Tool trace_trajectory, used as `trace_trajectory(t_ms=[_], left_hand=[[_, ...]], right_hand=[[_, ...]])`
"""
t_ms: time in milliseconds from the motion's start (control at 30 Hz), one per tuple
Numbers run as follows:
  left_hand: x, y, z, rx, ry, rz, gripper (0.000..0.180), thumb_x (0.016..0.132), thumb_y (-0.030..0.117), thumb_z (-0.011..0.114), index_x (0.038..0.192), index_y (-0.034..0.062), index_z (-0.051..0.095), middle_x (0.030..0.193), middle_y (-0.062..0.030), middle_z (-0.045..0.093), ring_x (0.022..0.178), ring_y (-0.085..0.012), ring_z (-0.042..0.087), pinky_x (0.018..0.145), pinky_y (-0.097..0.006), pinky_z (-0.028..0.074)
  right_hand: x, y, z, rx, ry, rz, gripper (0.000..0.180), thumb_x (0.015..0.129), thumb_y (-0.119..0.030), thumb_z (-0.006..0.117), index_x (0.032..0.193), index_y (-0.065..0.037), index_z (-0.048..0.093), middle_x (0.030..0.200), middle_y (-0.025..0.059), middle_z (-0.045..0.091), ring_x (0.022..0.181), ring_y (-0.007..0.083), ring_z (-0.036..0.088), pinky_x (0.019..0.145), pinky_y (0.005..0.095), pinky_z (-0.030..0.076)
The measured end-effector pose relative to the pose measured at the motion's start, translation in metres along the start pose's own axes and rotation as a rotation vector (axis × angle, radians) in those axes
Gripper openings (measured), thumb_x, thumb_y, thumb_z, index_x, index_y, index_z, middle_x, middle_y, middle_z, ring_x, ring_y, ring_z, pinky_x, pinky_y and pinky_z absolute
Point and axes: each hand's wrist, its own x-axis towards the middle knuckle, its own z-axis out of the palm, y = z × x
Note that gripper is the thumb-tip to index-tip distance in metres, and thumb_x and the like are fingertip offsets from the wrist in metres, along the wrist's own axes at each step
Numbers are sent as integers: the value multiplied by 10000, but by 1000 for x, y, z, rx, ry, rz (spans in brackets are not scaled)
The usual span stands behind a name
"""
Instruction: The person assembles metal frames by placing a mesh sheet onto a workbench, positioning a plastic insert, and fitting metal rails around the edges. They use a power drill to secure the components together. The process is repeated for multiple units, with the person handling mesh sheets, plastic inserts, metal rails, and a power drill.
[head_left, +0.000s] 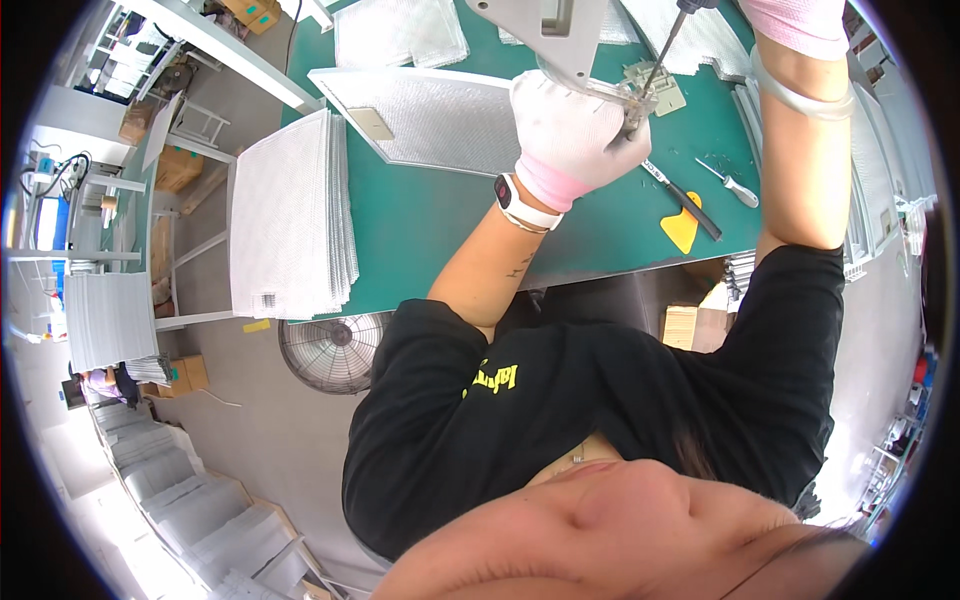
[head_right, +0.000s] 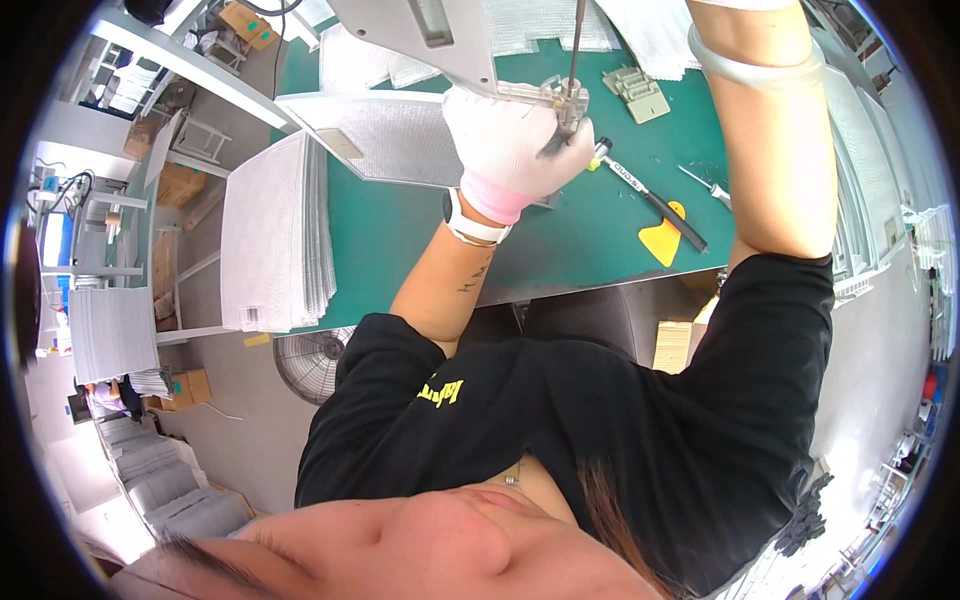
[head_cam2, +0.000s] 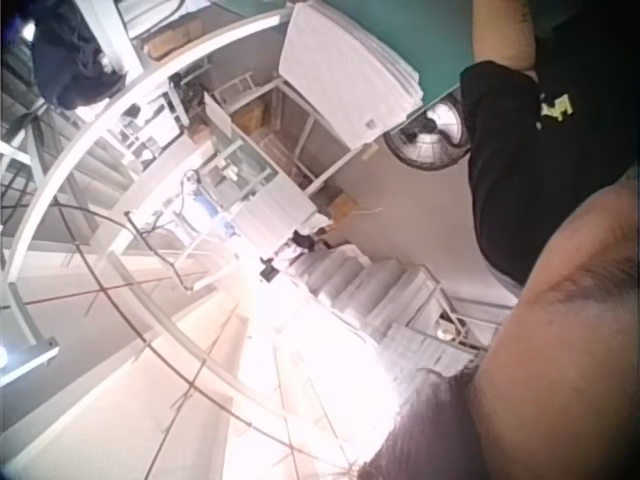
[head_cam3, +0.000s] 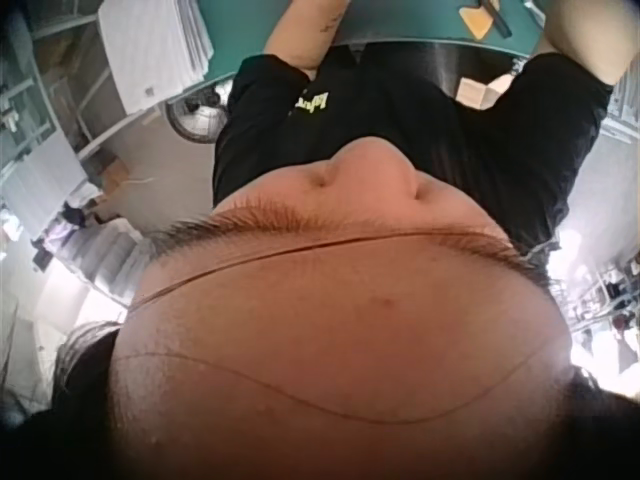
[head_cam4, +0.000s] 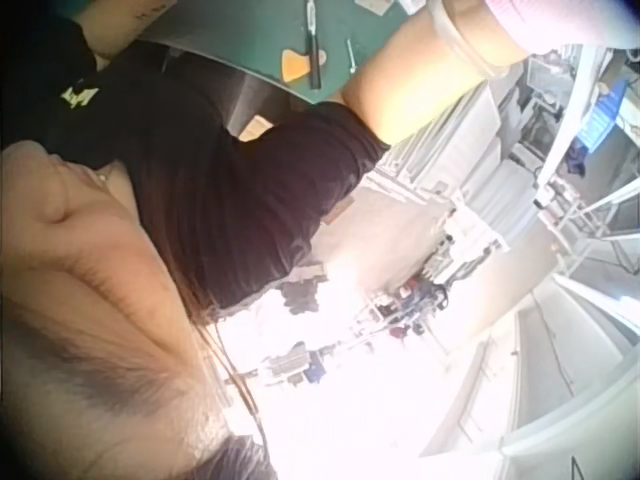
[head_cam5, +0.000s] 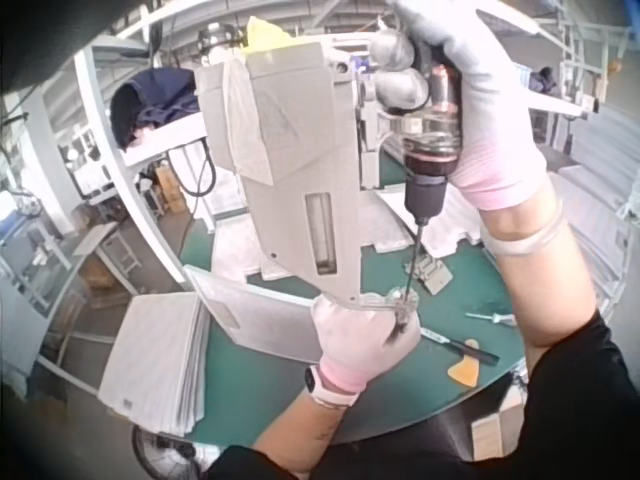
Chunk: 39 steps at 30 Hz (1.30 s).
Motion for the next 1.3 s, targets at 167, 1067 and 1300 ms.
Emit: trace_trajectory(t_ms=[167,1067,1300], left_hand=[[-8,0,-1,-8,11,-13,60,647,194,708,685,198,662,550,21,501,492,-221,503,520,-371,358],[-12,-21,22,58,51,135,240,648,323,769,644,170,584,572,-19,434,503,-222,455,524,-376,316],[-7,-14,11,-66,175,123,304,592,227,759,597,158,463,589,-12,388,520,-220,428,534,-377,309]], right_hand=[[-5,13,3,18,2,34,379,1008,-228,590,1316,-25,506,1140,93,589,1013,169,554,865,281,438],[-151,63,-14,-40,25,300,285,991,-238,621,1191,-39,578,977,58,620,822,132,583,696,243,475],[-133,42,3,51,-11,226,264,987,-241,630,1158,-43,596,934,49,628,773,122,591,652,233,485]])
